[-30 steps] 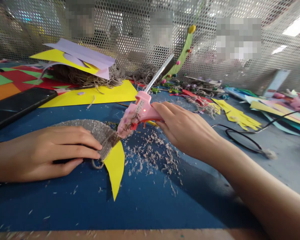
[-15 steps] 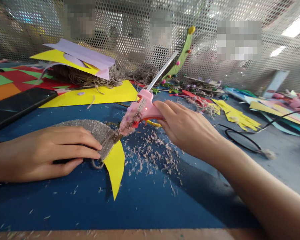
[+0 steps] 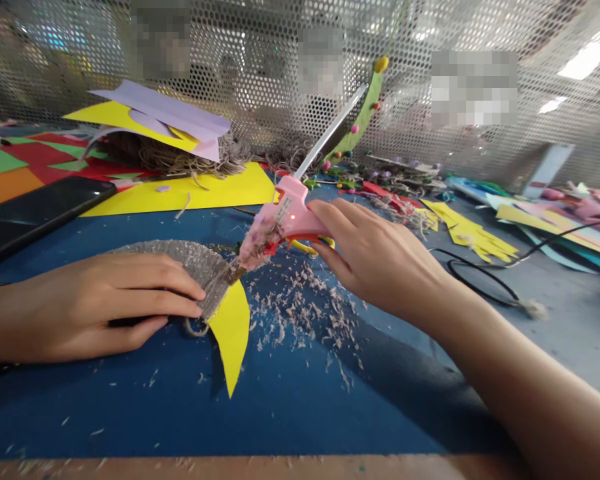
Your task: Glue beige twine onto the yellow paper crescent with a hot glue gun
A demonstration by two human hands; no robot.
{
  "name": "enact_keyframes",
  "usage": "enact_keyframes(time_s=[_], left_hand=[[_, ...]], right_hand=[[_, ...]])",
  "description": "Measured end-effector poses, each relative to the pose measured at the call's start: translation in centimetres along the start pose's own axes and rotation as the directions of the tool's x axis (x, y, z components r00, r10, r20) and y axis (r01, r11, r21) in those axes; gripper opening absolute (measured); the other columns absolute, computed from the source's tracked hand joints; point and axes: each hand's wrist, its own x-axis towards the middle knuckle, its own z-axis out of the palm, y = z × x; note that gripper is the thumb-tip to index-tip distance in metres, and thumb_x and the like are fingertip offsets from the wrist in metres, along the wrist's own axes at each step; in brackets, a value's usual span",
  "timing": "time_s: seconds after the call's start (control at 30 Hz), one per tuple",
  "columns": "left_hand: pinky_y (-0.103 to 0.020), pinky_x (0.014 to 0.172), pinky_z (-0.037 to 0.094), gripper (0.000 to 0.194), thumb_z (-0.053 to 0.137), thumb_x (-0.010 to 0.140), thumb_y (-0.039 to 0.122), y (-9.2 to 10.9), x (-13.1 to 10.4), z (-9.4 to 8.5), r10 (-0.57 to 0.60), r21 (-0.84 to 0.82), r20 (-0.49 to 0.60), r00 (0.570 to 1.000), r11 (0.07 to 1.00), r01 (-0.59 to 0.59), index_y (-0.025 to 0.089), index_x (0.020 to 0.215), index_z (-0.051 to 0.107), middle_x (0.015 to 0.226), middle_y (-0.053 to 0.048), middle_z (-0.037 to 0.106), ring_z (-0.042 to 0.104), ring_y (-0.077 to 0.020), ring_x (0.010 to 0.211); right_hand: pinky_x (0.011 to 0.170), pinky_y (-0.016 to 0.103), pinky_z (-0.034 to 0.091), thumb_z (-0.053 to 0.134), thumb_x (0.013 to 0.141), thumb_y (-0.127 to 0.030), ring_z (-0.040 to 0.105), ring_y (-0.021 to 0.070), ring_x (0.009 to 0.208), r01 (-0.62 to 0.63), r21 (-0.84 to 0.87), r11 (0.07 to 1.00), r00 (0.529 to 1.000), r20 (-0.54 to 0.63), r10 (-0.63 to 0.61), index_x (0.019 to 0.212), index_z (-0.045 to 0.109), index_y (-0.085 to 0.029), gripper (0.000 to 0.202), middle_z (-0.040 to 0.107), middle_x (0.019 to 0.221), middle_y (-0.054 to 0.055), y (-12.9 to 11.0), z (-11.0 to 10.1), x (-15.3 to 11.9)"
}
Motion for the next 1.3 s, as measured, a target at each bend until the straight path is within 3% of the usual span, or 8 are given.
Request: enact_keyframes(time_s=[0.47, 1.3], left_hand=[[-0.025, 0.088, 0.035, 0.026, 0.041, 0.085, 0.013, -0.05, 0.06, -0.04, 0.008, 0.009, 0.003, 1.0, 1.0, -0.008, 0.016, 0.105, 0.057, 0.106, -0.003, 0.058, 0.05, -0.0141, 0.098], [-0.025, 0.087, 0.037, 0.026, 0.04, 0.086, 0.015, 0.05, -0.05, -0.03, -0.002, -0.002, -0.008, 1.0, 1.0, 0.002, 0.017, 0.106, 0.057, 0.106, -0.003, 0.058, 0.05, -0.0137, 0.097]], right_hand=[[0.052, 0.028, 0.035, 0.035, 0.082, -0.031, 0.052, 0.0195, 0.07, -0.098, 0.022, 0.995, 0.994, 0.044, 0.097, 0.107, 0.044, -0.018, 0.029, 0.056, 0.09, 0.008, 0.15, 0.64, 0.17], [0.053, 0.029, 0.039, 0.031, 0.085, -0.034, 0.052, 0.0191, 0.069, -0.106, 0.03, 0.994, 0.994, 0.006, 0.106, 0.108, 0.044, -0.018, 0.031, 0.056, 0.091, 0.009, 0.26, 0.58, 0.12]])
